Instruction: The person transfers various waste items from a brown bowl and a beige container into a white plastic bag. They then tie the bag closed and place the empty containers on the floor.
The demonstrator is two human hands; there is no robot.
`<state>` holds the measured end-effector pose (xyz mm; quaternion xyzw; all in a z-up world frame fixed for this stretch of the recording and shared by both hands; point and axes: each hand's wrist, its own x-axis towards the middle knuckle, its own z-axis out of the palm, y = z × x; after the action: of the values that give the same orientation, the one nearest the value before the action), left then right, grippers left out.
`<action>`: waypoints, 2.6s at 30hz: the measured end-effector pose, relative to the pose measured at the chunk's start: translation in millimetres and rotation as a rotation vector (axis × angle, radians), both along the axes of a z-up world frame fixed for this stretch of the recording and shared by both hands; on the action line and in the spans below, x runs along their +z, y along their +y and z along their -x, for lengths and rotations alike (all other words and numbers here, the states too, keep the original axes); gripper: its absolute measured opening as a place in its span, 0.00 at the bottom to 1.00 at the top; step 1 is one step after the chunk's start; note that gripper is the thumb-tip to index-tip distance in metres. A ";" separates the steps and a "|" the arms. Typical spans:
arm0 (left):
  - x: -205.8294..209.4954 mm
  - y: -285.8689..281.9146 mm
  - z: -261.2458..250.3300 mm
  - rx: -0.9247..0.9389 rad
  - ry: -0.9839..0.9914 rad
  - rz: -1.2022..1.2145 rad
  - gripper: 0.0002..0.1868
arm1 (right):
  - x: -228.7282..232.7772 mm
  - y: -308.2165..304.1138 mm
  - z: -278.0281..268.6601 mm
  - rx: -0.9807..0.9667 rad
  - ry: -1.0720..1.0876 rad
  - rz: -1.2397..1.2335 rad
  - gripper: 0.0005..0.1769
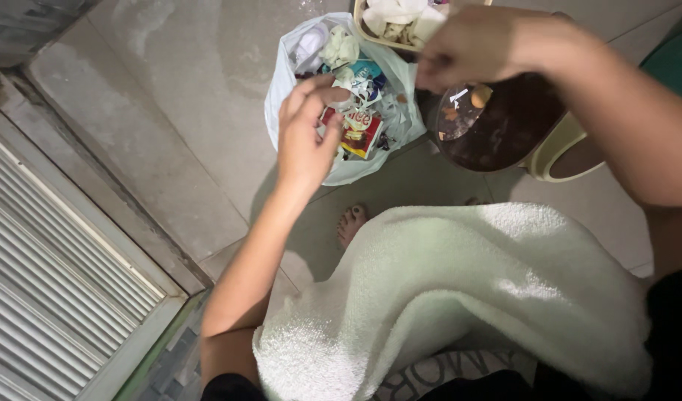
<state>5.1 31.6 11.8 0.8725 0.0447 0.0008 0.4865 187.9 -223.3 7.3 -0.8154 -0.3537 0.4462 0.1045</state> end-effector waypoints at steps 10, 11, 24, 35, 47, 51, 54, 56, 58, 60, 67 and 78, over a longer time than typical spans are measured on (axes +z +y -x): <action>-3.3 -31.4 3.8 -0.111 -0.047 0.014 0.18 | -167.5 -92.0 26.4 0.106 -0.130 0.434 0.21; -2.5 -33.6 4.1 -0.101 0.000 0.048 0.18 | -198.0 -95.2 29.9 0.154 -0.184 0.470 0.21; -11.0 -35.8 -0.6 -0.142 -0.015 0.022 0.17 | -351.2 -81.7 64.2 -0.260 -0.387 0.826 0.39; -13.3 -28.2 0.4 -0.107 0.099 0.079 0.16 | -360.9 -102.8 56.8 -0.434 -0.384 0.540 0.30; -13.3 -27.3 -0.2 -0.095 0.082 0.064 0.17 | -355.6 -102.3 56.7 -0.162 -0.376 0.582 0.25; -13.4 -25.8 -0.9 -0.100 0.075 0.042 0.17 | -348.2 -95.2 55.9 -0.111 -0.353 0.646 0.25; -14.8 -25.2 -0.4 -0.095 0.112 0.055 0.17 | -343.8 -95.7 54.1 -0.282 -0.394 0.523 0.24; -15.8 -24.1 0.2 -0.115 0.016 -0.013 0.17 | -342.3 -98.3 51.0 -0.385 -0.315 0.520 0.24; -15.6 -22.1 0.8 -0.117 -0.046 -0.054 0.17 | -338.4 -99.6 46.6 -0.442 -0.265 0.535 0.25; -14.3 -18.8 1.3 -0.108 -0.075 -0.070 0.17 | -331.4 -99.4 41.1 -0.460 -0.239 0.568 0.27; -5.1 -5.3 -1.4 0.000 0.042 0.064 0.15 | -187.8 -93.1 9.7 0.079 -0.068 0.363 0.21; 3.5 12.4 -6.1 0.040 -0.075 -0.019 0.15 | 3.2 -16.7 19.0 -0.039 0.174 -0.226 0.21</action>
<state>11.1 44.0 15.3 0.8754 0.0437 0.0438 0.4795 168.9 -240.0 10.5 -0.7632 -0.3755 0.4705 0.2347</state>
